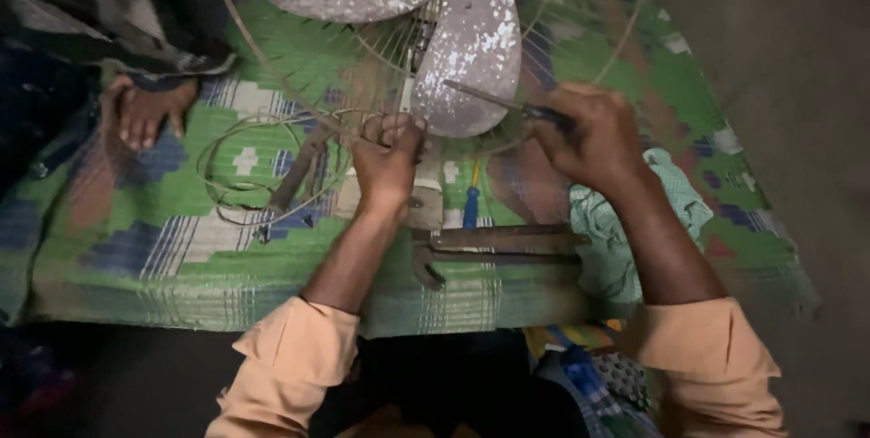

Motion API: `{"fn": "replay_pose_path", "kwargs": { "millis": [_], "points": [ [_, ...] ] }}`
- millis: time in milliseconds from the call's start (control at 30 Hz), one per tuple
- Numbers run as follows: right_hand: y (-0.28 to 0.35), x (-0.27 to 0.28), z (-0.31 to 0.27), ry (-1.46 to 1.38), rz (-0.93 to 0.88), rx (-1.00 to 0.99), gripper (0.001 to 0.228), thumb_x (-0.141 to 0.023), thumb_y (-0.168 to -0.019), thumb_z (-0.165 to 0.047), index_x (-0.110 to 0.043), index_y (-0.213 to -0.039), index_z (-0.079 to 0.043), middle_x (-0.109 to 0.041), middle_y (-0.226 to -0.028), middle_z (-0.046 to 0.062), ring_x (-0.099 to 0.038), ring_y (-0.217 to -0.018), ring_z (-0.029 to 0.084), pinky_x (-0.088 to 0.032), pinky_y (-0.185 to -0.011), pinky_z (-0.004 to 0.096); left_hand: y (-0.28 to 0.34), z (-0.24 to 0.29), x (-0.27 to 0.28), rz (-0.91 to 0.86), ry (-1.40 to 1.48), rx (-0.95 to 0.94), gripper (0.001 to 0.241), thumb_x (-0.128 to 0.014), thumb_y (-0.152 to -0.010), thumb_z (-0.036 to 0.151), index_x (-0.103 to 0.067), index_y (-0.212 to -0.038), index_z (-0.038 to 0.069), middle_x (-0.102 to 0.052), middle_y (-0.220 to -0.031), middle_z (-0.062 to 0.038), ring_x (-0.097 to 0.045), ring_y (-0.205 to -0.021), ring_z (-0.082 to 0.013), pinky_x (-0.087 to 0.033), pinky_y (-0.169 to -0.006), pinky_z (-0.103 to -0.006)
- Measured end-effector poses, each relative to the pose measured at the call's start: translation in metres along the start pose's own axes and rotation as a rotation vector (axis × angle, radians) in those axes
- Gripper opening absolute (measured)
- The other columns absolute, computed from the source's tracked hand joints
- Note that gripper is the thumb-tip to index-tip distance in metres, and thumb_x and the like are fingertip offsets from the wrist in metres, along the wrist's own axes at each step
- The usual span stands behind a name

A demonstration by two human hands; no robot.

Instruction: Disassembling and inspecting a table fan for repair.

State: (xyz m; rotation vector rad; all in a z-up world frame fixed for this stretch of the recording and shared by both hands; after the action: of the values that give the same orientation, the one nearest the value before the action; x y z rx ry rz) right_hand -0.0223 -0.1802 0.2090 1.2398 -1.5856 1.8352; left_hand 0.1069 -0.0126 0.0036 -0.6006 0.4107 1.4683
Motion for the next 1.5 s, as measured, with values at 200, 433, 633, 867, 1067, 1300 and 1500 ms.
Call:
{"fn": "replay_pose_path", "kwargs": {
  "millis": [200, 433, 633, 867, 1067, 1300, 1500],
  "points": [
    [0.050, 0.023, 0.002, -0.027, 0.436, 0.063, 0.014, -0.075, -0.107, -0.007, -0.071, -0.117, 0.001, -0.069, -0.092, 0.011, -0.067, -0.079, 0.023, -0.053, -0.072, 0.035, 0.000, -0.020, 0.011, -0.031, -0.084, -0.004, 0.018, -0.077, -0.094, 0.006, -0.067, -0.101, -0.007, -0.065, -0.081, -0.009, -0.055, -0.066, -0.0148, -0.044, -0.059, -0.0295],
    [0.226, -0.090, 0.037, -0.129, 0.865, -0.339, 0.029, -0.057, -0.119, -0.026, -0.059, -0.116, 0.003, -0.058, -0.098, 0.015, -0.056, -0.086, 0.023, -0.047, -0.076, 0.035, 0.063, 0.060, 0.013, 0.048, -0.411, -0.512, 0.083, -0.087, -0.085, 0.015, -0.035, -0.146, -0.007, -0.054, -0.134, -0.020, -0.054, -0.122, -0.0270, -0.045, -0.105, -0.0399],
    [0.291, -0.216, 0.066, -0.500, 0.723, -0.624, 0.024, -0.062, -0.105, -0.010, -0.063, -0.124, 0.005, -0.064, -0.106, 0.005, -0.058, -0.094, 0.013, -0.049, -0.082, 0.029, 0.104, 0.058, 0.063, 0.013, -0.827, -0.617, 0.026, -0.088, -0.089, 0.008, -0.063, -0.092, 0.009, -0.070, -0.102, -0.014, -0.067, -0.105, -0.0293, -0.051, -0.097, -0.0426],
    [0.296, -0.232, 0.066, -0.534, 0.661, -0.710, 0.029, -0.070, -0.096, -0.010, -0.067, -0.122, 0.002, -0.067, -0.093, 0.005, -0.058, -0.079, 0.011, -0.050, -0.070, 0.027, 0.120, 0.075, 0.084, -0.003, -0.945, -0.611, 0.024, -0.074, -0.090, 0.017, -0.067, -0.103, -0.001, -0.069, -0.109, -0.018, -0.066, -0.101, -0.0278, -0.052, -0.094, -0.0406],
    [0.287, -0.223, 0.053, -0.457, 0.640, -0.649, 0.027, -0.072, -0.093, -0.010, -0.068, -0.118, 0.001, -0.072, -0.097, 0.009, -0.065, -0.082, 0.015, -0.055, -0.075, 0.030, 0.113, 0.115, -0.041, -0.422, -1.314, -0.905, 0.074, -0.073, -0.091, 0.042, -0.049, -0.144, -0.003, -0.046, -0.155, -0.025, -0.043, -0.145, -0.0384, -0.032, -0.121, -0.0551],
    [0.286, -0.227, 0.051, -0.448, 0.606, -0.662, 0.029, -0.072, -0.091, -0.007, -0.068, -0.119, 0.001, -0.074, -0.102, 0.011, -0.070, -0.089, 0.019, -0.057, -0.081, 0.034, 0.027, 0.094, -0.126, -0.671, -1.581, -0.860, 0.115, -0.053, -0.086, 0.075, -0.022, -0.156, -0.012, -0.017, -0.164, -0.031, -0.014, -0.154, -0.0398, -0.008, -0.121, -0.0582],
    [0.290, -0.237, 0.054, -0.540, 0.628, -0.659, 0.031, -0.071, -0.092, -0.006, -0.066, -0.120, 0.003, -0.074, -0.106, 0.012, -0.070, -0.095, 0.020, -0.057, -0.085, 0.034, 0.074, 0.083, -0.111, -0.793, -1.779, -0.884, 0.115, -0.036, -0.085, 0.085, -0.030, -0.154, -0.006, -0.024, -0.163, -0.024, -0.019, -0.155, -0.0338, -0.004, -0.124, -0.0615]
  ]
}}
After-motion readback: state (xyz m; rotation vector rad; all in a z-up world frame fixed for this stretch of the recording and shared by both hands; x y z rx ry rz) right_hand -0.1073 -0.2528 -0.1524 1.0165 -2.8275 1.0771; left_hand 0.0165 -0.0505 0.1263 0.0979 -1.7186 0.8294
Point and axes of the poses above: each hand's wrist, its own y-axis away from the middle knuckle, its own x-axis out of the back of the hand, z = x × y, the point moved 10 cm from there along -y, towards the middle knuckle
